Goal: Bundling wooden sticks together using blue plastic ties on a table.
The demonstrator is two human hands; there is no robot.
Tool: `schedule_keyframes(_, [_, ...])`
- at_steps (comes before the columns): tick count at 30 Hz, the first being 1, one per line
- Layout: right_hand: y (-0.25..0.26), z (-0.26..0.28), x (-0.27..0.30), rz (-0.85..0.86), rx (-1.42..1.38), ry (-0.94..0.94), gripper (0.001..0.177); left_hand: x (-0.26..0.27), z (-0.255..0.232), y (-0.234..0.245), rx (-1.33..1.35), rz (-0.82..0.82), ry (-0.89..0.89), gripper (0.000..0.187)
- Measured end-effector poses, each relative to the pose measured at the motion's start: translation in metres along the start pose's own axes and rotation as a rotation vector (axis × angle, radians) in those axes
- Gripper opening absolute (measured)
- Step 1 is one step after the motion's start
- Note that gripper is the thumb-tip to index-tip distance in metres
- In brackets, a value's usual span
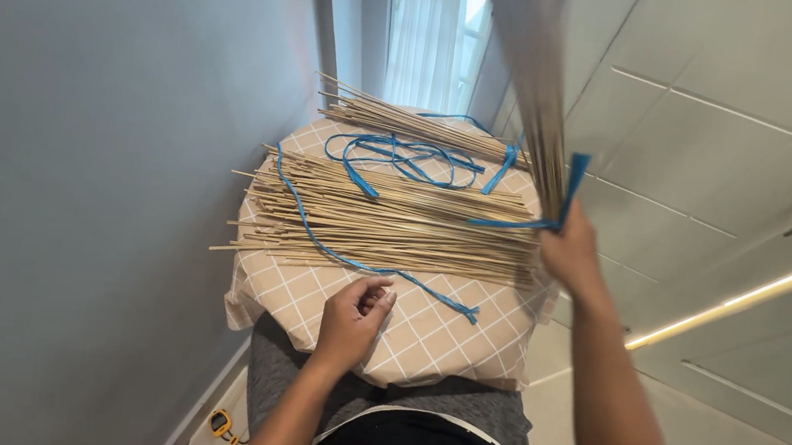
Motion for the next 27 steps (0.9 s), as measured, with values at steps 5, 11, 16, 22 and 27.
schedule_keyframes(5, [0.005, -0.035, -0.046, 0.154, 0.420, 0.052, 0.038, 0.001, -0.006, 0.002, 0.042, 0.027, 0.013, 0.021])
schedule_keyframes(11, [-0.032, -0.025, -0.071, 0.341, 0.696, 0.134, 0.037, 0.004, -0.008, 0.003, 0.005, 0.030, 0.016, 0.023])
schedule_keyframes(16, [-0.072, -0.055, -0.098, 0.512, 0.661, -0.025, 0.033, 0.005, -0.016, 0.003, -0.003, 0.050, 0.030, 0.024])
schedule_keyframes(22, [-0.094, -0.078, -0.113, 0.556, 0.718, 0.042, 0.030, 0.008, -0.018, 0.003, -0.012, 0.073, 0.092, 0.024])
schedule_keyframes(27, [-0.097, -0.095, -0.125, 0.358, 0.681, 0.225, 0.065, 0.009, -0.020, 0.003, 0.018, 0.077, 0.055, 0.023])
Point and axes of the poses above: each hand's wrist, its own x-axis away from the middle knuckle, its own y-axis out of the back of the hand, z = x × y, the point moved 5 cm from there along -x, towards the middle knuckle, and after that the axes turned 14 degrees about y, right-handed, at the moved point
